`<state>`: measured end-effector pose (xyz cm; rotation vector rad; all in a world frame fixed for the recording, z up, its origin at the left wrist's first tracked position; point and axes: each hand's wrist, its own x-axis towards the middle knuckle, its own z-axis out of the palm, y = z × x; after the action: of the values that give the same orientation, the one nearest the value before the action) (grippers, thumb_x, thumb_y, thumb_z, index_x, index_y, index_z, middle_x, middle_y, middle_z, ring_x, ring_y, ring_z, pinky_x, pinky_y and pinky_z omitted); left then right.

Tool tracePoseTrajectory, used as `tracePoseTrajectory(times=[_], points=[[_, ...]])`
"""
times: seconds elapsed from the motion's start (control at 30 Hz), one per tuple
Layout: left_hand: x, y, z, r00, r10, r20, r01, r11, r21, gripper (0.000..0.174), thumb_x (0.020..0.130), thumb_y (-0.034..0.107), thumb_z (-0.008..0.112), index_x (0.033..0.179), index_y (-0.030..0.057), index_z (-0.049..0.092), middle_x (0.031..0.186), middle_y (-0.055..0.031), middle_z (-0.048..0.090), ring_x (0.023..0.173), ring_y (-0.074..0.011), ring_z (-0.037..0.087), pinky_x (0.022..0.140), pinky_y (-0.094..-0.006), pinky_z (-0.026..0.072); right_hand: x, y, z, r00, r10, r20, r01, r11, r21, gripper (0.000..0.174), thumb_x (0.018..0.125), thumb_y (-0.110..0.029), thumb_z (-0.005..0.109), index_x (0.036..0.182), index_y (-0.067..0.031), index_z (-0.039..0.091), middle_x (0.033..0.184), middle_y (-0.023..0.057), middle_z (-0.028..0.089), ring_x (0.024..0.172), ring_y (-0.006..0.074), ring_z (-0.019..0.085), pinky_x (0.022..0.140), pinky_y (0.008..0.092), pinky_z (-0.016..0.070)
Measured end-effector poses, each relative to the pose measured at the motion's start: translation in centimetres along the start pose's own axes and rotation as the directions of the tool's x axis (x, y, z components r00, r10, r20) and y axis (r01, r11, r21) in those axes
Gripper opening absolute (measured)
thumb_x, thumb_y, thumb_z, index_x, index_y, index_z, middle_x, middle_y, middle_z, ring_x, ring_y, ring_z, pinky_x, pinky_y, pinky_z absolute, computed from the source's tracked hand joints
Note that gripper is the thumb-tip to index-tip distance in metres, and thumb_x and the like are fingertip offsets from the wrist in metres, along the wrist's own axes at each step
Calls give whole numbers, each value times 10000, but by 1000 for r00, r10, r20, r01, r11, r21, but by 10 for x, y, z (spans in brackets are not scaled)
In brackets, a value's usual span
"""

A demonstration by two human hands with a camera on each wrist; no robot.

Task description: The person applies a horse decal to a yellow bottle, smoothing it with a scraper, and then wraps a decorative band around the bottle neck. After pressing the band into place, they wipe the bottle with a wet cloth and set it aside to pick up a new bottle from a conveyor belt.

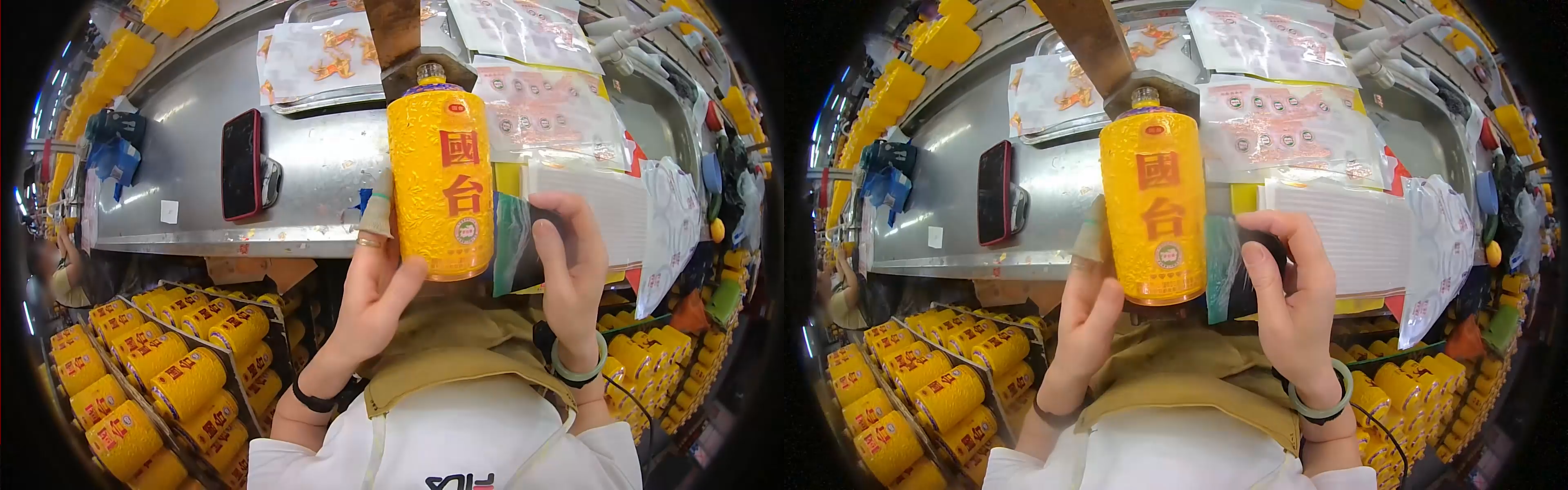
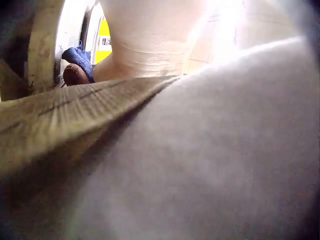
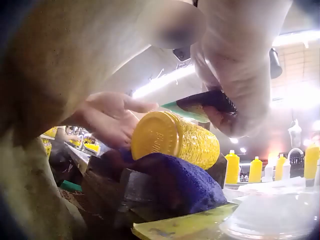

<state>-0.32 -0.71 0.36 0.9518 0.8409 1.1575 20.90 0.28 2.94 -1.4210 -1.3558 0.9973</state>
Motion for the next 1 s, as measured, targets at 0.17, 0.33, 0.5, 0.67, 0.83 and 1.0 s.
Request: tracePoseTrajectory(times=[0.17, 0.33, 0.5, 0.67, 0.83, 1.0], points=[[1, -1, 2, 1000, -30, -1, 30, 1000, 10, 810, 1017, -18, 548, 1668, 19, 67, 1697, -148, 227, 1544, -265, 290, 1254, -417, 250, -3, -5, 2, 1000, 13, 20, -14, 1000, 18, 173, 1024, -24, 586, 1187, -5, 641, 1002, -22, 571, 799, 27, 471, 666, 185, 381], [2, -2, 1, 1000, 2, 11, -2, 1000, 12, 819, 1021, -15, 575, 1661, 4, 64, 1666, -147, 276, 1520, -255, 326, 1239, -414, 284, -5, -11, 2, 999, 8, 37, -8, 1000, -7, 174, 1022, -17, 583, 1185, -3, 641, 1014, -4, 586, 812, 32, 500, 674, 187, 403], [1, 0, 1, 1000, -21, 3, 21, 999, -26, 819, 1013, -23, 582, 1655, -8, 74, 1668, -153, 275, 1525, -258, 321, 1243, -417, 279, -10, -6, 9, 995, -68, 71, 67, 998, 21, 168, 980, 5, 622, 1141, 3, 666, 1005, 59, 623, 849, 113, 604, 710, 249, 475], [0, -5, 0, 1000, -11, -19, 11, 1000, 2, 839, 1003, -23, 596, 1656, -9, 68, 1677, -162, 259, 1530, -263, 316, 1248, -419, 267, -12, -20, 14, 984, -112, 137, 130, 983, -129, 192, 912, 49, 650, 1089, -11, 696, 959, 145, 625, 838, 278, 643, 730, 343, 516], [-7, -17, -7, 913, 407, 19, -353, 766, 537, 705, 921, 106, 765, 1549, 31, 456, 1615, -236, 355, 1491, -389, 381, 1212, -480, 334, -9, 4, -13, 992, -86, -88, 55, 949, -309, 166, 939, 27, 642, 1094, -17, 680, 931, 85, 602, 793, 191, 611, 679, 311, 483], [-14, -17, -6, 805, 429, 411, -479, 60, 876, 409, 794, 301, 898, 1165, 164, 797, 1555, -232, 406, 1401, -465, 430, 1117, -507, 433, -10, 3, -10, 987, -2, -160, -18, 993, -120, 175, 963, -1, 631, 1130, -29, 676, 956, 44, 604, 780, 115, 589, 636, 273, 450]])
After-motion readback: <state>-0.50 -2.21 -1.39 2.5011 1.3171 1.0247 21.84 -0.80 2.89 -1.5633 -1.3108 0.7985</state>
